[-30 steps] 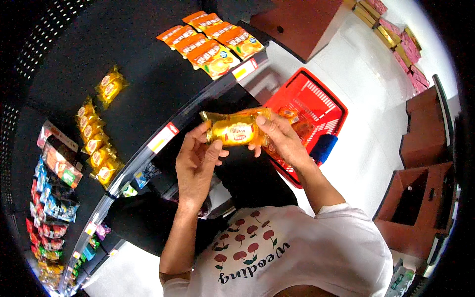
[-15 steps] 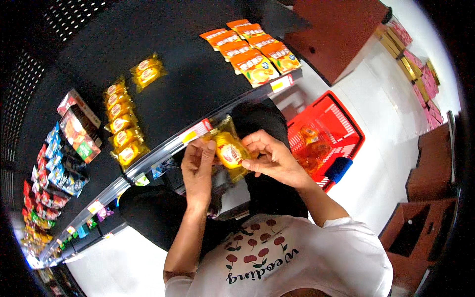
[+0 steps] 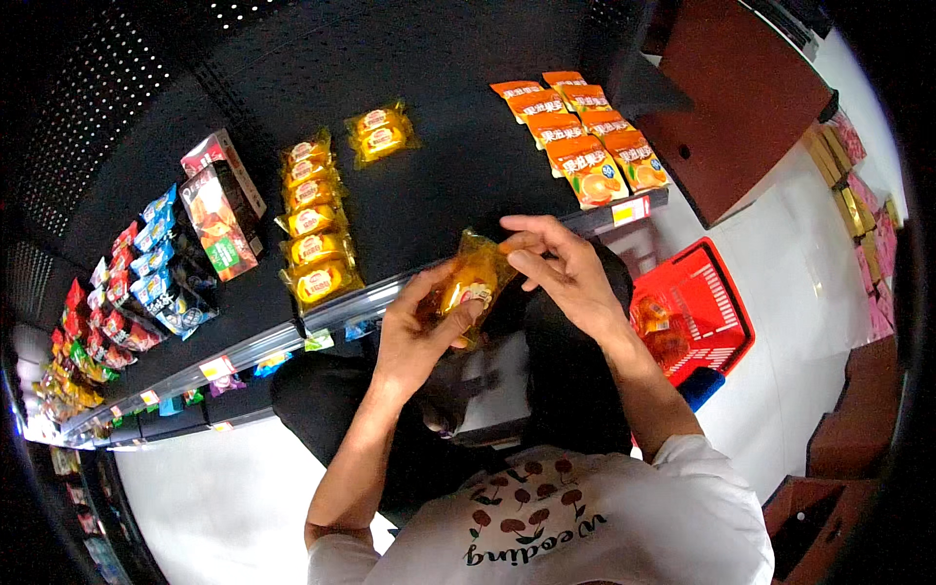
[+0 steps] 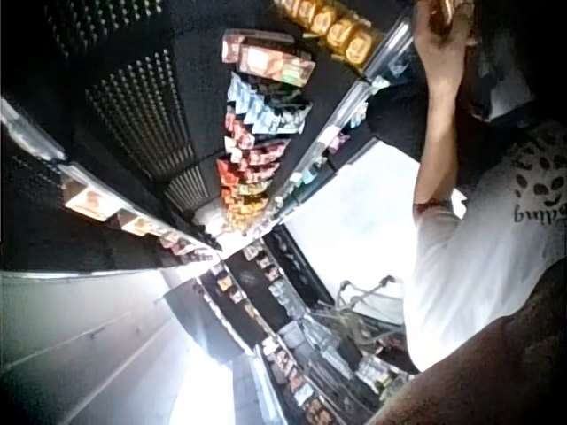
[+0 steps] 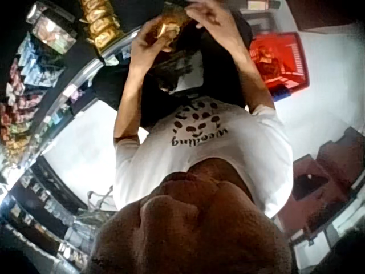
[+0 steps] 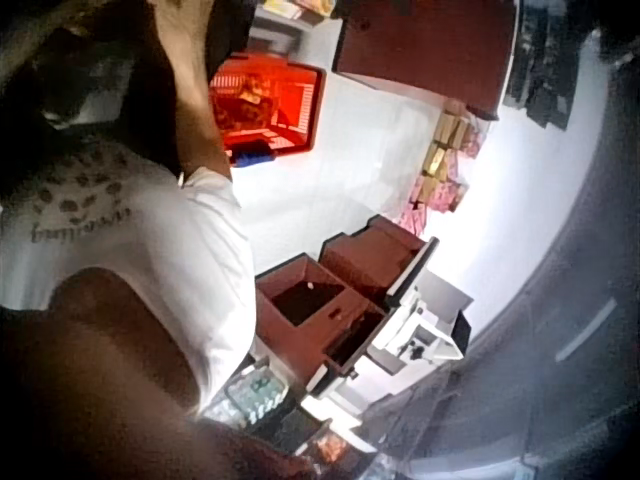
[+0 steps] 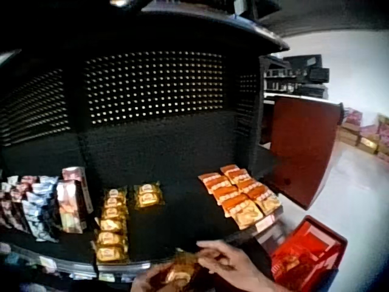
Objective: The person wipes a black shelf surface with a blue cloth, then repeatedly picks up yellow packaged snacks from a red shopping basket and places them in neat rows on the shelf.
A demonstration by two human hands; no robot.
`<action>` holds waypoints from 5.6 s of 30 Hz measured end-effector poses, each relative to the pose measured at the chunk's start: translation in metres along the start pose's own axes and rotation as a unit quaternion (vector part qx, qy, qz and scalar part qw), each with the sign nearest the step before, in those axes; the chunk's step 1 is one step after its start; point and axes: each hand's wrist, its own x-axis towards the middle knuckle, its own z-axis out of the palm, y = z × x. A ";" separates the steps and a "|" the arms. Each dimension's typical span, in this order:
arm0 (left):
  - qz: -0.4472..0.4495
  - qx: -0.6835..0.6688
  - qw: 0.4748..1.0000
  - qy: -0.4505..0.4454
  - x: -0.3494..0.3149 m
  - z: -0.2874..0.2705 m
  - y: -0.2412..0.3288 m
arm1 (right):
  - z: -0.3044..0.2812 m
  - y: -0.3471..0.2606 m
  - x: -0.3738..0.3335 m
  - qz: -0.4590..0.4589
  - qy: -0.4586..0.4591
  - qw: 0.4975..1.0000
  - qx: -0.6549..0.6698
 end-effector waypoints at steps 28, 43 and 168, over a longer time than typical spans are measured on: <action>0.081 0.183 0.944 0.262 0.186 -0.100 -0.042 | 0.051 0.103 0.225 -0.017 0.070 0.981 -0.180; 0.060 0.257 0.927 0.266 0.202 -0.105 -0.052 | 0.059 0.111 0.240 -0.023 0.068 0.979 -0.190; 0.153 0.208 0.932 0.253 0.085 -0.067 -0.006 | 0.030 0.042 0.123 0.020 0.013 0.999 -0.048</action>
